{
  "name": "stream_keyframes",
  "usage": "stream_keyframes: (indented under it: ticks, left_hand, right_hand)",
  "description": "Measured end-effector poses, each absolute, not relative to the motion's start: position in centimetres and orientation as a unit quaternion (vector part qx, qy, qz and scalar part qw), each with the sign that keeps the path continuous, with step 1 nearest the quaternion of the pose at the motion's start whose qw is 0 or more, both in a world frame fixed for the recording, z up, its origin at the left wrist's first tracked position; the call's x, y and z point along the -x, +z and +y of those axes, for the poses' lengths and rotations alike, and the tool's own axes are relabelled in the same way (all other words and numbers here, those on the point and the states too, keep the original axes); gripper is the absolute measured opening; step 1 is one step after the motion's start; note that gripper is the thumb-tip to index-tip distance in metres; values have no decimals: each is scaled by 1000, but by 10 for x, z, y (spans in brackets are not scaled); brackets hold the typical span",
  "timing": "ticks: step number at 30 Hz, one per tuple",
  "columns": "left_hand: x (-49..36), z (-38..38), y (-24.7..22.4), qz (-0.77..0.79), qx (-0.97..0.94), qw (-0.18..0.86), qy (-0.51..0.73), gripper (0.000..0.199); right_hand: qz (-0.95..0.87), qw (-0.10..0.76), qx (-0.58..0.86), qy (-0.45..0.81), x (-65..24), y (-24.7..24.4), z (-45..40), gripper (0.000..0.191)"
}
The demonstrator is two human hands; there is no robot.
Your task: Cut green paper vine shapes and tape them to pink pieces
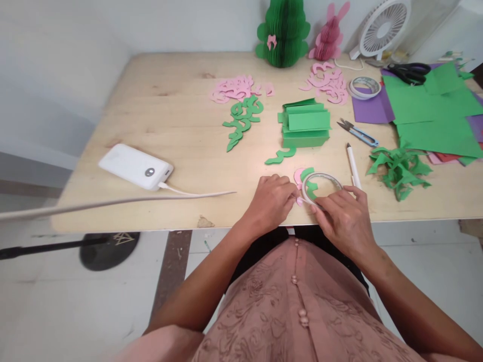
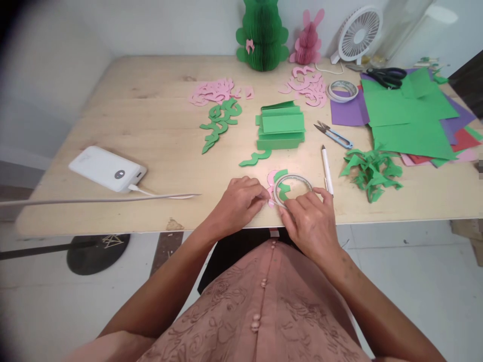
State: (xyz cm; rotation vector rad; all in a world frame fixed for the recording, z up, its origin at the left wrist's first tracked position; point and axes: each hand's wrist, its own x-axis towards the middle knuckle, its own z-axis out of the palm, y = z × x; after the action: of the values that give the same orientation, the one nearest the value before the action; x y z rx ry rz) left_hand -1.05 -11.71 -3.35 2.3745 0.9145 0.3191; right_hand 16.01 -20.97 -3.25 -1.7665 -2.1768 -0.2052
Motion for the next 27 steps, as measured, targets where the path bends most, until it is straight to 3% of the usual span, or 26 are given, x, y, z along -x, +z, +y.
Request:
stream_keyframes:
  ticks: [27]
  left_hand:
    - [10,-109,-31,350,-871,323,121,14]
  right_hand:
    - [-772,161,609,-83,-162,-34,-207,21]
